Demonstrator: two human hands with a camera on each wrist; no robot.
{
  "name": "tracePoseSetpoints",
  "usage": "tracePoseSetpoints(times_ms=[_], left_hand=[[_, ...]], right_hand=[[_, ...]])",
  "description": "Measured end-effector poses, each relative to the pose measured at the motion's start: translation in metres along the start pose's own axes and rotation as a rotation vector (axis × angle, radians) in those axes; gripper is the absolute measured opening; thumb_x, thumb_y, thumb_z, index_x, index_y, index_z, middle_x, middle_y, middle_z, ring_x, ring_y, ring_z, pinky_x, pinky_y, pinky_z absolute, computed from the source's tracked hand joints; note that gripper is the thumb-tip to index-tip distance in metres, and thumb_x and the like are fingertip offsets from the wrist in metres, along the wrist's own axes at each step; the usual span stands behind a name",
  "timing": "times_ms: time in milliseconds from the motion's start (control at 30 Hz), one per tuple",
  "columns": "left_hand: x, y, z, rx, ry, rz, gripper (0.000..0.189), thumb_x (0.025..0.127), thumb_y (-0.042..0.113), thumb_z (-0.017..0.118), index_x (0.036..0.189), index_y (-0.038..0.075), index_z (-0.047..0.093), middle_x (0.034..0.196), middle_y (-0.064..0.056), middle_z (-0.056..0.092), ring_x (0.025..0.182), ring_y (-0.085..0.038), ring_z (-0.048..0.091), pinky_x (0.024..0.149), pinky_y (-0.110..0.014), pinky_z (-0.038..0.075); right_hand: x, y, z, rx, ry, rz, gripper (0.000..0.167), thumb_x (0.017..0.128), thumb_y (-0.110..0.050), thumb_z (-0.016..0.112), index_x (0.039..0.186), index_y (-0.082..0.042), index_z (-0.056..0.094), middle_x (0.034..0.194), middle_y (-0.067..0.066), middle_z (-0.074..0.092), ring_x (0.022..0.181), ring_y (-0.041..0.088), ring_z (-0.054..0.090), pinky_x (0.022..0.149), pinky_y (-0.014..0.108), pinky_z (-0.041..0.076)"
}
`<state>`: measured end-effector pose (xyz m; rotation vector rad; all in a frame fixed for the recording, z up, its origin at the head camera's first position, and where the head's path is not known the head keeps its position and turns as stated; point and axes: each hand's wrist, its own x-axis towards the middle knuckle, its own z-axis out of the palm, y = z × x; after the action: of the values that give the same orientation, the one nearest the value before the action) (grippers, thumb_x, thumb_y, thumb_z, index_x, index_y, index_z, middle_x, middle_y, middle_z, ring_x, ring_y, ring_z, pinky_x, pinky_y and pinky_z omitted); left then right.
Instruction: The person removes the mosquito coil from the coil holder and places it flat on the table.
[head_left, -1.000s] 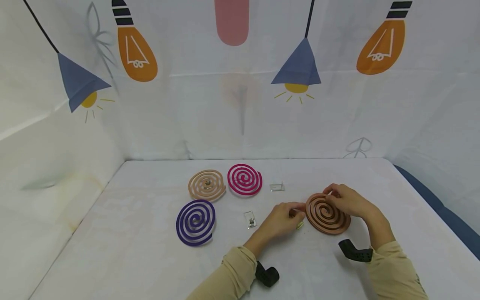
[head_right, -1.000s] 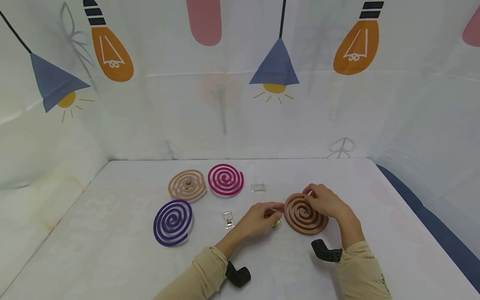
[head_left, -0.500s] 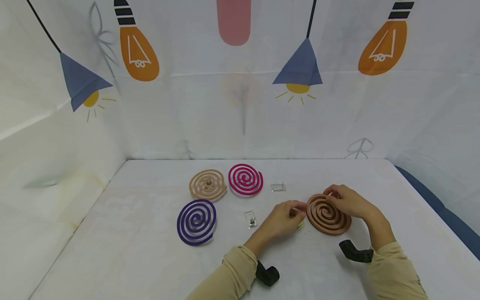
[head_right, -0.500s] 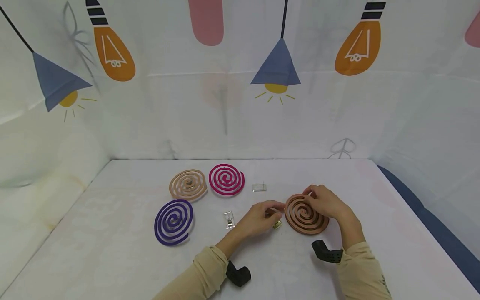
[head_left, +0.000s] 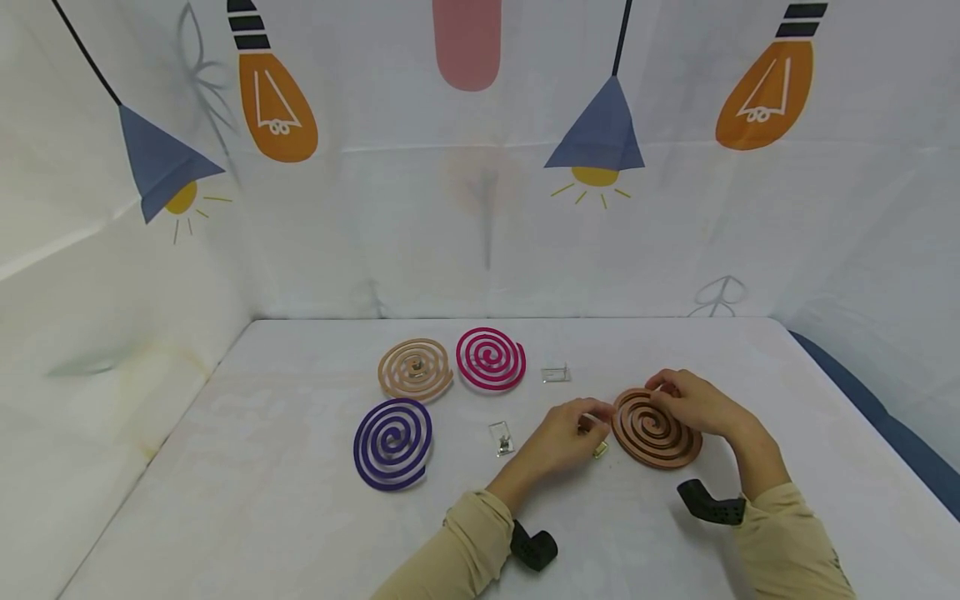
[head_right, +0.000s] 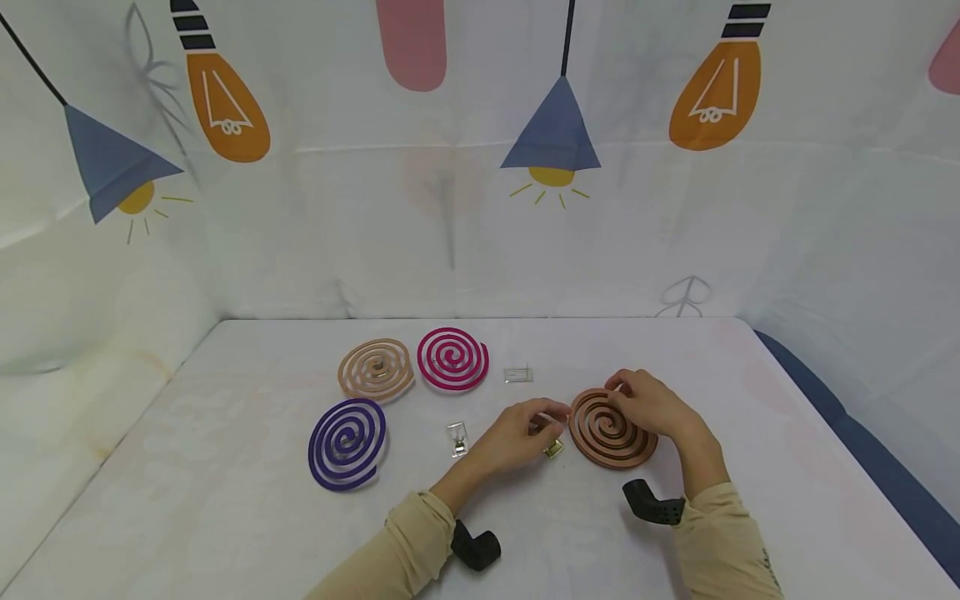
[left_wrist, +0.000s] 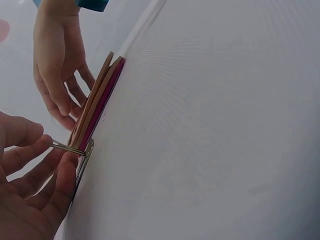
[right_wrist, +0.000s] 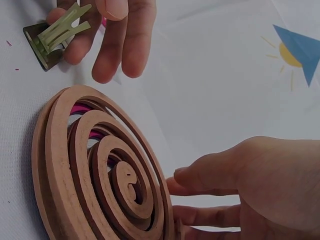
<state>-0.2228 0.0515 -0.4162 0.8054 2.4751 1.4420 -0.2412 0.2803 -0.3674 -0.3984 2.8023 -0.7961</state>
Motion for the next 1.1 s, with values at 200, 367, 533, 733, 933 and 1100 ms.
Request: tracePoseSetpoints(times_ms=[200,367,533,733,933,1100], left_hand=[[-0.0001,0.0006,-0.0009,-0.001,-0.003,0.016,0.027,0.095,0.018,0.054,0.12,0.013,0.063,0.114,0.0,0.066,0.096,-0.003,0.062,0.084,-0.016,0.048],[0.0003,-0.0003,-0.0011,-0.001,0.002,0.035,0.027,0.095,0.018,0.054,0.12,0.013,0.063,0.116,0.0,0.066,0.097,-0.003,0.063,0.084,-0.016,0.048],[-0.0001,0.0008,-0.0025,-0.028,0.005,0.026,0.027,0.095,0.018,0.054,0.121,0.014,0.062,0.117,0.002,0.066,0.098,-0.004,0.062,0.083,-0.016,0.048],[0.0003,0.0017,-0.0039,-0.029,0.024,0.02,0.027,0.095,0.018,0.054,0.121,0.015,0.062,0.115,0.003,0.066,0.097,-0.003,0.062,0.083,-0.015,0.048],[0.0009,0.0026,-0.0049,-0.029,0.038,0.041,0.027,0.095,0.018,0.055,0.12,0.015,0.062,0.116,0.002,0.066,0.098,-0.005,0.063,0.083,-0.016,0.048],[0.0004,0.0044,-0.0085,-0.03,0.051,0.068,0.027,0.094,0.016,0.055,0.12,0.014,0.062,0.113,0.0,0.067,0.097,-0.006,0.063,0.082,-0.015,0.048]], right_hand=[[0.0008,-0.0006,0.0008,-0.009,0.028,-0.013,0.028,0.094,-0.012,0.049,0.113,0.006,0.057,0.102,0.02,0.063,0.093,0.03,0.06,0.076,0.046,0.051],[0.0011,-0.0021,0.0016,-0.015,0.068,-0.03,0.026,0.093,-0.01,0.049,0.113,0.005,0.057,0.101,0.019,0.063,0.094,0.031,0.058,0.077,0.047,0.05],[0.0011,-0.0038,0.003,-0.022,0.107,-0.047,0.026,0.094,-0.009,0.05,0.114,0.004,0.057,0.105,0.02,0.061,0.099,0.036,0.057,0.081,0.052,0.047],[0.0028,-0.0063,0.0061,-0.013,0.119,-0.071,0.026,0.095,-0.011,0.05,0.115,0.002,0.057,0.108,0.021,0.06,0.102,0.037,0.056,0.082,0.054,0.047],[0.0034,-0.007,0.0077,-0.019,0.138,-0.099,0.026,0.095,-0.012,0.051,0.117,0.002,0.057,0.108,0.02,0.06,0.103,0.037,0.056,0.085,0.055,0.046],[0.0048,-0.0082,0.0096,-0.019,0.165,-0.133,0.027,0.096,-0.011,0.051,0.118,0.003,0.055,0.109,0.02,0.06,0.104,0.037,0.056,0.087,0.056,0.045]])
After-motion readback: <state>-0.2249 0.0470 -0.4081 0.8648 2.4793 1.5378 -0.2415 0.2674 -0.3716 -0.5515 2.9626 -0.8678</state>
